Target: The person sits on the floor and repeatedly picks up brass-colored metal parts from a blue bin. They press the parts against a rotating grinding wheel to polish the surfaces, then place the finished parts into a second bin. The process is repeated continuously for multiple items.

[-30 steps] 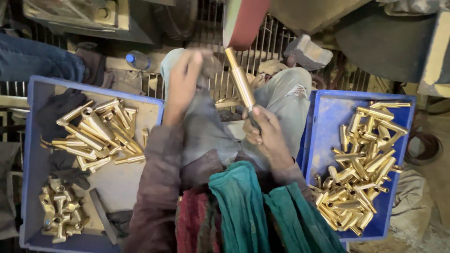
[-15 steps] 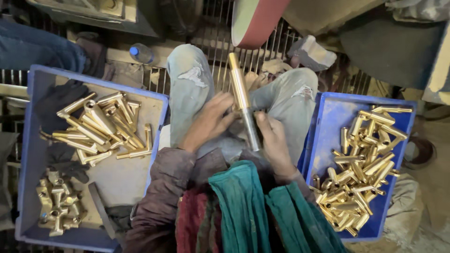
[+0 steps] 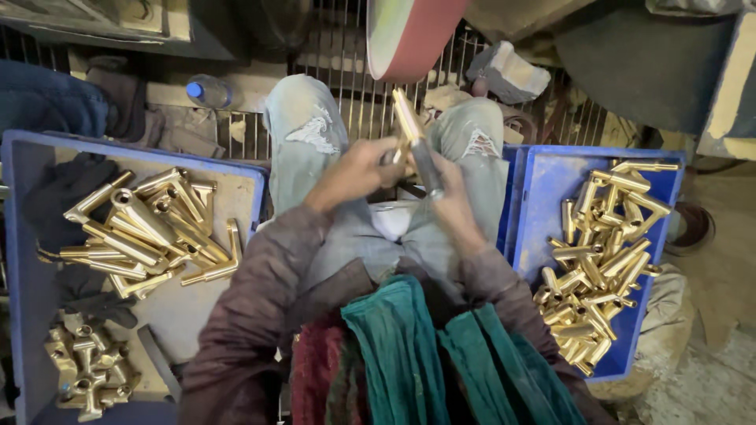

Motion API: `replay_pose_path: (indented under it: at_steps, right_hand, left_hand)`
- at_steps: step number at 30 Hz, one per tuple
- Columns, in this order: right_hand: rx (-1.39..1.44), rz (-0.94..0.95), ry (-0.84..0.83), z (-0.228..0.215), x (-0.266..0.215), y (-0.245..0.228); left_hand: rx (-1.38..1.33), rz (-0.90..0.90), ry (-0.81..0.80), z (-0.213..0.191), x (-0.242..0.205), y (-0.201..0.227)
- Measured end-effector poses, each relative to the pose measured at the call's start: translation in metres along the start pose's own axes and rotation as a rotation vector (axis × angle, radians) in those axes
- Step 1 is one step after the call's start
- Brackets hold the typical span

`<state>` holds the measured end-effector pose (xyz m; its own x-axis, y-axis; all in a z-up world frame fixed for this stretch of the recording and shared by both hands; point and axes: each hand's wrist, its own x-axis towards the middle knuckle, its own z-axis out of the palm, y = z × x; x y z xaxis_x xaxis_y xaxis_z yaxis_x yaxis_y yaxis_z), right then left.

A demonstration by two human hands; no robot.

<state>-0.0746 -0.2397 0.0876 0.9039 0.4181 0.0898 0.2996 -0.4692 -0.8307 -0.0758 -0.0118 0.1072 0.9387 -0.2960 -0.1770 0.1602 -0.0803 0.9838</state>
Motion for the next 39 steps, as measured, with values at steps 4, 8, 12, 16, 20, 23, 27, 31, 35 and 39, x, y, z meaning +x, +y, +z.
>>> replay_pose_path:
  at_steps: [4,8,12,16,20,23,27,31,35,39]
  right_hand:
    - [0.292,0.326,-0.093,0.002,0.041,0.010]
    - [0.385,0.519,-0.074,0.013,0.060,0.013]
    - [0.436,0.428,-0.099,0.017,0.062,0.032]
    - [0.268,0.463,-0.067,0.019,0.066,0.043]
    - [0.400,0.448,-0.052,0.020,0.070,0.041]
    - [0.301,0.512,-0.046,0.017,0.072,0.033]
    - [0.465,0.582,0.013,0.016,0.075,0.026]
    - [0.469,0.539,0.034,0.014,0.078,0.026]
    - [0.491,0.511,0.047,0.013,0.078,0.023]
    - [0.137,0.272,0.032,0.001,0.069,0.011]
  left_hand:
    - [-0.126,0.018,0.013,-0.007,0.027,-0.025]
    - [-0.284,-0.161,0.024,-0.007,0.038,-0.038]
    - [-0.351,-0.148,0.051,-0.006,0.041,-0.046]
    - [-0.340,-0.118,0.057,-0.005,0.051,-0.053]
    - [-0.319,-0.135,0.057,-0.004,0.055,-0.061]
    - [-0.319,-0.084,0.055,-0.002,0.061,-0.065]
    - [-0.360,-0.033,0.050,0.000,0.064,-0.067]
    - [-0.302,-0.100,0.062,0.000,0.068,-0.063]
    - [-0.238,-0.065,0.062,-0.003,0.072,-0.051]
    - [-0.110,-0.145,0.001,-0.010,0.062,-0.021]
